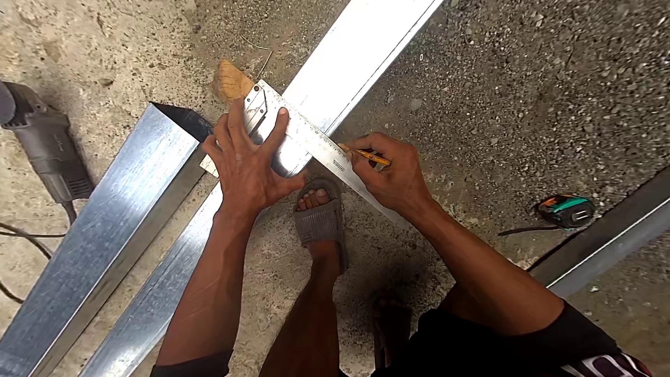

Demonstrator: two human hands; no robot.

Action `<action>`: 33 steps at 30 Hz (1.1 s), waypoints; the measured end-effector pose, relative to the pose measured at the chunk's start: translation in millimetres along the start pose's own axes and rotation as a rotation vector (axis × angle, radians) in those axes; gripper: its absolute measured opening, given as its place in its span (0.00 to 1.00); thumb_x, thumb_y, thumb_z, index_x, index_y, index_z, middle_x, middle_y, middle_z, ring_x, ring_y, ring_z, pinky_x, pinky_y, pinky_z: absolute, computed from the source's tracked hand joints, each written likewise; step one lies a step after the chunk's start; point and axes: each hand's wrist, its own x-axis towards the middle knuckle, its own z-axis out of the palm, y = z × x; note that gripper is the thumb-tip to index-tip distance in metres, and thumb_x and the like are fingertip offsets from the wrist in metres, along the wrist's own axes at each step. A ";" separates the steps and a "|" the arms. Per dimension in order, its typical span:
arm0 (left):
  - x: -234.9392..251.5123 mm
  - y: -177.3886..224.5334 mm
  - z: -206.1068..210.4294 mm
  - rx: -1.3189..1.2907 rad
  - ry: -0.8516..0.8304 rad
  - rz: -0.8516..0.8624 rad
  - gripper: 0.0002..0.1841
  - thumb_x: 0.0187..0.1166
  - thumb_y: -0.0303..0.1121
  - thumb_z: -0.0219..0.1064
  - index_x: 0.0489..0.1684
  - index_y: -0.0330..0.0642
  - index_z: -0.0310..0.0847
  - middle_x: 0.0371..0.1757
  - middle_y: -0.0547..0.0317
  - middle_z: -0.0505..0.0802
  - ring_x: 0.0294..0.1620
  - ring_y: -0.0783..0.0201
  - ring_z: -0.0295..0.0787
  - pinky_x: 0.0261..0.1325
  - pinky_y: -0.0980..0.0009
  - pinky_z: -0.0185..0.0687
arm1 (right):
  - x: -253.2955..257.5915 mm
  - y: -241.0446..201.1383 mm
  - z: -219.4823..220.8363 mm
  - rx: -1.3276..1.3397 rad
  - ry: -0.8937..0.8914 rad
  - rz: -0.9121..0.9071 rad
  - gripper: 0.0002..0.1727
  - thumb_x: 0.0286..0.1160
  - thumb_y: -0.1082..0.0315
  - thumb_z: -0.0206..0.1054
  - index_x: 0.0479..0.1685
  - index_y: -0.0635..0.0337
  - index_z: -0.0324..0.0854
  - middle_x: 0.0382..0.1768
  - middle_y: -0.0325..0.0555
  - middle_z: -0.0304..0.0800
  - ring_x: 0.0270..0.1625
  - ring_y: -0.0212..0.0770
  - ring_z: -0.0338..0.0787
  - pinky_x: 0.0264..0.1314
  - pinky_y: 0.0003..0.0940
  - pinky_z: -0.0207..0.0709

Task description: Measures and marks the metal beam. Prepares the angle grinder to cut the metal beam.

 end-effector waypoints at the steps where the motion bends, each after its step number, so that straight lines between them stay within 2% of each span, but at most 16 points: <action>1: -0.3 -0.7 0.3 0.000 0.002 0.004 0.58 0.42 0.86 0.62 0.89 0.80 0.63 0.92 0.34 0.56 0.84 0.28 0.57 0.68 0.31 0.57 | 1.1 0.5 2.6 0.036 0.010 0.004 0.09 0.79 0.69 0.68 0.52 0.58 0.90 0.41 0.40 0.91 0.33 0.26 0.86 0.32 0.22 0.81; 3: -0.7 -2.1 0.3 0.000 0.000 0.009 0.58 0.43 0.87 0.61 0.89 0.81 0.63 0.93 0.35 0.56 0.85 0.30 0.57 0.69 0.32 0.56 | 4.5 5.5 9.3 0.108 0.045 0.004 0.10 0.79 0.69 0.68 0.51 0.60 0.91 0.42 0.41 0.94 0.38 0.26 0.90 0.40 0.23 0.86; 4: -0.5 -2.8 0.2 -0.002 0.001 0.010 0.58 0.43 0.87 0.60 0.89 0.81 0.63 0.93 0.35 0.56 0.85 0.31 0.58 0.69 0.32 0.56 | 4.7 6.7 10.8 0.131 0.059 0.013 0.10 0.80 0.69 0.67 0.52 0.61 0.90 0.42 0.41 0.94 0.39 0.26 0.91 0.41 0.23 0.86; 7: -1.1 -5.8 1.8 -0.021 0.023 0.015 0.59 0.42 0.88 0.60 0.88 0.79 0.64 0.92 0.36 0.58 0.83 0.32 0.60 0.67 0.34 0.58 | -6.5 -2.5 6.7 0.128 0.070 0.063 0.10 0.83 0.69 0.66 0.56 0.59 0.88 0.41 0.41 0.91 0.33 0.27 0.87 0.31 0.23 0.82; 12: -1.4 -7.3 3.1 -0.059 0.034 0.017 0.60 0.42 0.88 0.61 0.89 0.76 0.64 0.91 0.35 0.58 0.81 0.32 0.61 0.66 0.36 0.58 | -16.3 -7.9 11.0 0.062 0.058 0.025 0.11 0.79 0.70 0.68 0.55 0.60 0.89 0.45 0.42 0.93 0.44 0.31 0.91 0.44 0.28 0.87; 20: -1.3 -8.2 3.6 -0.071 0.050 0.022 0.60 0.41 0.87 0.63 0.88 0.75 0.65 0.90 0.34 0.59 0.81 0.32 0.62 0.67 0.35 0.59 | -19.8 -11.0 12.1 0.056 0.066 0.002 0.12 0.79 0.70 0.68 0.56 0.60 0.88 0.44 0.42 0.92 0.43 0.32 0.90 0.42 0.29 0.85; 23: -2.2 -9.2 6.0 -0.089 0.066 0.020 0.61 0.41 0.87 0.64 0.88 0.72 0.66 0.91 0.34 0.59 0.82 0.32 0.61 0.68 0.35 0.58 | -21.3 -10.6 13.1 0.048 0.067 -0.025 0.12 0.78 0.71 0.68 0.56 0.61 0.89 0.46 0.43 0.93 0.45 0.34 0.91 0.46 0.31 0.85; 28: -2.7 -9.8 9.9 -0.074 0.099 0.032 0.62 0.42 0.87 0.63 0.88 0.68 0.66 0.90 0.32 0.60 0.82 0.31 0.62 0.69 0.35 0.59 | -37.7 -24.8 -12.2 -0.026 -0.007 -0.067 0.11 0.80 0.67 0.66 0.53 0.59 0.90 0.46 0.41 0.94 0.49 0.34 0.91 0.52 0.31 0.84; 30: -3.8 -9.7 12.0 -0.061 0.117 0.033 0.61 0.42 0.87 0.63 0.88 0.68 0.66 0.90 0.33 0.61 0.82 0.32 0.62 0.69 0.36 0.59 | -55.9 -37.3 -27.5 -0.047 -0.067 -0.090 0.12 0.79 0.65 0.65 0.53 0.57 0.90 0.45 0.37 0.93 0.48 0.31 0.89 0.50 0.29 0.84; 33: -3.5 -8.2 14.3 -0.063 0.151 0.019 0.61 0.43 0.88 0.62 0.88 0.67 0.68 0.90 0.34 0.62 0.82 0.33 0.64 0.70 0.37 0.60 | -83.0 -49.5 -35.0 -0.047 -0.123 -0.126 0.13 0.80 0.64 0.64 0.52 0.56 0.91 0.47 0.37 0.93 0.48 0.30 0.89 0.47 0.28 0.84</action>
